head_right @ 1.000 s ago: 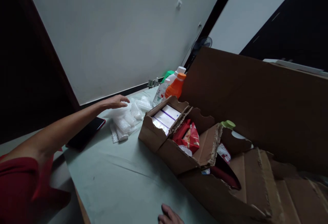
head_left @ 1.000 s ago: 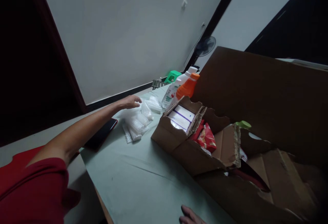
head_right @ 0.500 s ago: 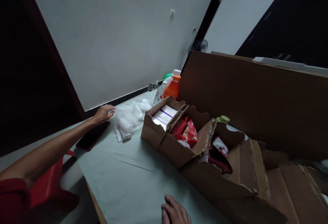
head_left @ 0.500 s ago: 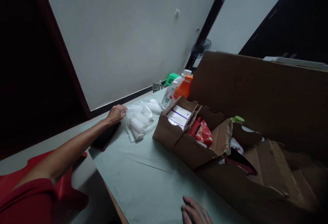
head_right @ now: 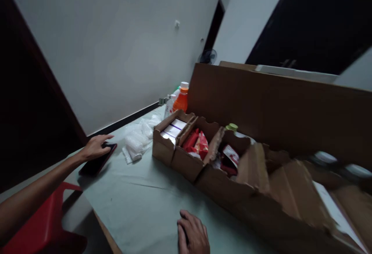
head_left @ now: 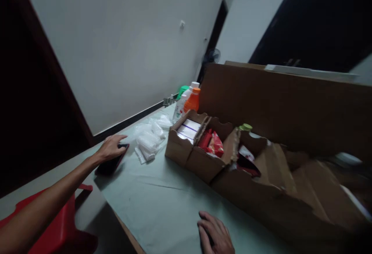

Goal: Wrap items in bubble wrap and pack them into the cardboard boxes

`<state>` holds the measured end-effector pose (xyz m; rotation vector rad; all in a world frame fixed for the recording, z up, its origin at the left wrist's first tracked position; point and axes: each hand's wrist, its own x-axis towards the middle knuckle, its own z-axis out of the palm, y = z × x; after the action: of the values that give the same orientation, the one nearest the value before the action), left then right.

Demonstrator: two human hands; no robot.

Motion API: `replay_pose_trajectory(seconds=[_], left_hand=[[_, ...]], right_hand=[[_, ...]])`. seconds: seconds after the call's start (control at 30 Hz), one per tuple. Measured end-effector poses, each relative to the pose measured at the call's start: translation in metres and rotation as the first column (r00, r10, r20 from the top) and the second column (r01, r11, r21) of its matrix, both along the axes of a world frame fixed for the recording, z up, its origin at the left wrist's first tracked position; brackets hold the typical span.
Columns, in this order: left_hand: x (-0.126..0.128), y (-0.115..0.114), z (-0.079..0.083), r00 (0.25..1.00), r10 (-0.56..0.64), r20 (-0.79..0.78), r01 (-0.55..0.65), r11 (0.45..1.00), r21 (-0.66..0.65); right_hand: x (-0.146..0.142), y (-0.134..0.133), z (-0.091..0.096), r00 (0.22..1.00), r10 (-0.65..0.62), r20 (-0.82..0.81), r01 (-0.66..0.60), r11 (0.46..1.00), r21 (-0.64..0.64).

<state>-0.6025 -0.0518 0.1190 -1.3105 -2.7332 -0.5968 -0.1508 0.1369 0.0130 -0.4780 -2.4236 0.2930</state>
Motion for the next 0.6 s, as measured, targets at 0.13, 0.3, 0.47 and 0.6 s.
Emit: replay_pose_trajectory(seconds=[0.13,0.3,0.47,0.6], left_hand=[[0.065,-0.020,-0.027,0.979,-0.148,-0.140,0.177,0.960,0.217],[0.144,0.017,-0.098,0.814,-0.578,-0.060,0.547,0.727,0.415],[0.265,0.096,-0.089,0.673,-0.736,0.073,0.670,0.648,0.362],[0.338,0.139,-0.072,0.627,-0.770,0.118,0.743,0.636,0.209]], right_hand=[[-0.004,-0.033,0.019,0.992,-0.093,0.087,0.108,0.977,-0.182],[-0.007,-0.044,0.028,0.962,-0.153,0.225,0.210,0.944,-0.256],[0.000,-0.058,0.024,0.929,-0.097,0.357,0.144,0.984,-0.108],[0.029,-0.087,0.017,0.932,-0.072,0.354,0.079,0.997,-0.005]])
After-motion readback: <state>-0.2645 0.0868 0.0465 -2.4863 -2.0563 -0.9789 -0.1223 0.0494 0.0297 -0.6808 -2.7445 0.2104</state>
